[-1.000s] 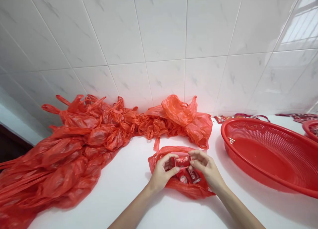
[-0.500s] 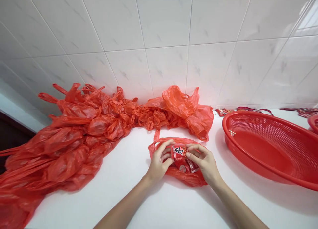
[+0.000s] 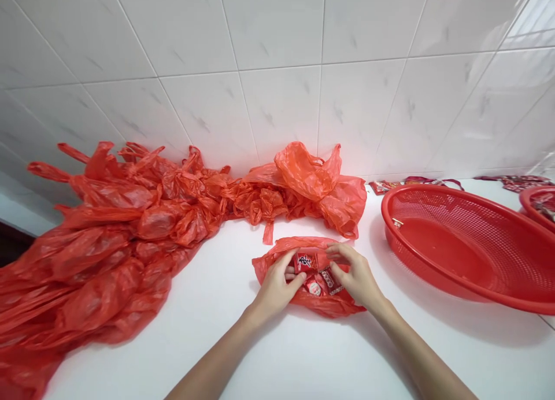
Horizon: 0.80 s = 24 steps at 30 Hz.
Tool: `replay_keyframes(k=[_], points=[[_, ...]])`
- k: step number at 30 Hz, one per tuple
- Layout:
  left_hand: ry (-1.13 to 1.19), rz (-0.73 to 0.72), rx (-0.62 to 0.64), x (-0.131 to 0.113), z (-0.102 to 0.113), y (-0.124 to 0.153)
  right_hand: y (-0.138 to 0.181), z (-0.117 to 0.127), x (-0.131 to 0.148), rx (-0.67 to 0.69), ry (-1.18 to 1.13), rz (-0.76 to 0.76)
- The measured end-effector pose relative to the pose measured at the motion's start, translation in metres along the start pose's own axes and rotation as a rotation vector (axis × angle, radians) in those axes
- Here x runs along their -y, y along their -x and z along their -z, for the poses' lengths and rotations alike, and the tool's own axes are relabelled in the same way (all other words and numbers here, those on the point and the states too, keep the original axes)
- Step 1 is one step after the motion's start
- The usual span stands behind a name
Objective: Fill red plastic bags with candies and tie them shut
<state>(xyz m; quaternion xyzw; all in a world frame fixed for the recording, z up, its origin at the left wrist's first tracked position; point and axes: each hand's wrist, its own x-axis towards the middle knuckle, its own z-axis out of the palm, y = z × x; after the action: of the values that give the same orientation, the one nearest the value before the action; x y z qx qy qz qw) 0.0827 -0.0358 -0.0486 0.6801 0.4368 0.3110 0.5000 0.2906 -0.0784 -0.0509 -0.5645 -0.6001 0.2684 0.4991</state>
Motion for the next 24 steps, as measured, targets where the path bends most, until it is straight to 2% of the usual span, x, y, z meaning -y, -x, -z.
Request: replay_keyframes(k=[9, 15, 17, 20, 24], points=[[-0.374, -0.156, 0.091, -0.011, 0.006, 0.008, -0.001, 0.009, 0.007, 0.101, 0.189, 0.100], [-0.504, -0.222, 0.334, -0.018, 0.008, 0.009, 0.001, 0.010, 0.012, 0.157, 0.213, 0.221], [-0.556, -0.250, 0.380, -0.017, 0.008, 0.009, 0.002, 0.009, 0.012, 0.157, 0.221, 0.265], [-0.610, -0.321, 0.372, -0.014, 0.006, 0.009, 0.003, 0.007, 0.011, 0.177, 0.242, 0.314], [-0.657, -0.346, 0.336, -0.010, -0.001, 0.009, 0.006, 0.005, 0.011, 0.208, 0.285, 0.336]])
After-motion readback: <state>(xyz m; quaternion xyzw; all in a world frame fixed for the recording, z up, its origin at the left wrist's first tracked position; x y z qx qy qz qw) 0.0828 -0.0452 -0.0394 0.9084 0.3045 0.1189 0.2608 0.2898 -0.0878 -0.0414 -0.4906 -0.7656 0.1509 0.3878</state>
